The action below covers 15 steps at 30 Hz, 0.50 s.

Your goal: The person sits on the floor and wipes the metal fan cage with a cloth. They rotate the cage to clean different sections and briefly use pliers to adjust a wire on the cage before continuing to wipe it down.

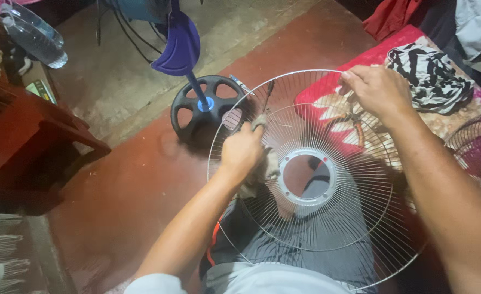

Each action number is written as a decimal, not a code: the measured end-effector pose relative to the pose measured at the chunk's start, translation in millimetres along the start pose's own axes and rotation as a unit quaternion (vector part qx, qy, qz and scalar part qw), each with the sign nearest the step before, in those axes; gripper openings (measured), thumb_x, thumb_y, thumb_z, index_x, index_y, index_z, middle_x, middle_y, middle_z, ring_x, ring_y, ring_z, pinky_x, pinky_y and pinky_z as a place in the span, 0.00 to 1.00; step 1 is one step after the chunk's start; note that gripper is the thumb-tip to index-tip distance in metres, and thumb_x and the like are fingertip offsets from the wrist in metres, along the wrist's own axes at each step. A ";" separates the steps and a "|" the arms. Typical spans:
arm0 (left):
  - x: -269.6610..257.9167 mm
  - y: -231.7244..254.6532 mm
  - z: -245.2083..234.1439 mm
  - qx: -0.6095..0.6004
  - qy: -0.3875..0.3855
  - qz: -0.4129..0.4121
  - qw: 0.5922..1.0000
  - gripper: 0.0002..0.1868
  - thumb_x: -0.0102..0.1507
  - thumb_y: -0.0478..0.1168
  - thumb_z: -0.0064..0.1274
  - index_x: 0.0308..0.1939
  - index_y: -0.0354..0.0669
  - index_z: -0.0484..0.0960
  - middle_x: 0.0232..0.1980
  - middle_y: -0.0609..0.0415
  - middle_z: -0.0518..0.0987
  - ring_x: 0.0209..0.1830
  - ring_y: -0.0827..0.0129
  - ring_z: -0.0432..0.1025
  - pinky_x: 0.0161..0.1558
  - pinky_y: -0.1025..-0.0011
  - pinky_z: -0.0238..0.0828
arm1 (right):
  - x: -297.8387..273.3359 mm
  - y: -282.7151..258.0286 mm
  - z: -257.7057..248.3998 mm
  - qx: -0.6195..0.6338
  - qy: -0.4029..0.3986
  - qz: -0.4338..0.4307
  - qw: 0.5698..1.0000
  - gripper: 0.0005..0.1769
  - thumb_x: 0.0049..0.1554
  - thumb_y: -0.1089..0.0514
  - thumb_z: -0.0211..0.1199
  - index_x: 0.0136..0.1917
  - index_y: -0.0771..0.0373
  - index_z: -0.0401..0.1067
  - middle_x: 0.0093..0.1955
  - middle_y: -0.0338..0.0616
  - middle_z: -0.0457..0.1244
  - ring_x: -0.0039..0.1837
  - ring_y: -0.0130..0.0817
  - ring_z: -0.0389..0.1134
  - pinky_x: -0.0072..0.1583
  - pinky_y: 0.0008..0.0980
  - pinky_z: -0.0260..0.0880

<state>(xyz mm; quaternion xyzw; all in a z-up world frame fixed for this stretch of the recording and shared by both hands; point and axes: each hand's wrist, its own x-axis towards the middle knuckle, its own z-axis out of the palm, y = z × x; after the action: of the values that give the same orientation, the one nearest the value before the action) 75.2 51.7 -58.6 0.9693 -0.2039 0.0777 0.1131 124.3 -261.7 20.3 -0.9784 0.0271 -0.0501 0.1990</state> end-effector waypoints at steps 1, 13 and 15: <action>-6.7 -3.3 -1.7 -0.006 -0.014 -0.022 1.000 0.19 0.59 0.39 0.49 0.55 0.47 0.78 0.45 0.41 0.76 0.31 0.43 0.78 0.32 0.50 0.76 | 0.5 0.3 0.7 -0.012 0.001 -0.005 1.000 0.20 0.68 0.36 0.52 0.53 0.43 0.82 0.45 0.45 0.72 0.52 0.49 0.72 0.56 0.49 0.68; -12.1 -17.2 -91.0 -0.019 0.086 -0.045 0.995 0.27 0.56 0.33 0.49 0.61 0.44 0.73 0.47 0.39 0.77 0.36 0.38 0.76 0.37 0.46 0.74 | 25.7 8.2 -54.8 0.319 -0.025 -0.047 0.946 0.13 0.70 0.56 0.55 0.56 0.67 0.76 0.47 0.45 0.71 0.42 0.33 0.72 0.41 0.29 0.69; 0.9 -18.4 -102.4 -0.032 0.104 -0.047 0.993 0.23 0.59 0.36 0.50 0.60 0.46 0.74 0.49 0.39 0.77 0.37 0.39 0.76 0.38 0.46 0.73 | 22.3 17.0 -53.9 0.375 -0.010 -0.040 0.926 0.14 0.72 0.54 0.55 0.56 0.66 0.75 0.48 0.44 0.70 0.43 0.31 0.72 0.41 0.29 0.69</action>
<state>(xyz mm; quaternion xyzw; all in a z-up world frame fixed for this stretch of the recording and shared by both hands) 73.0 93.5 36.7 0.9605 -0.1476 0.1658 0.1678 140.0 -299.8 64.9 -0.8333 -0.0345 -0.0546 0.5490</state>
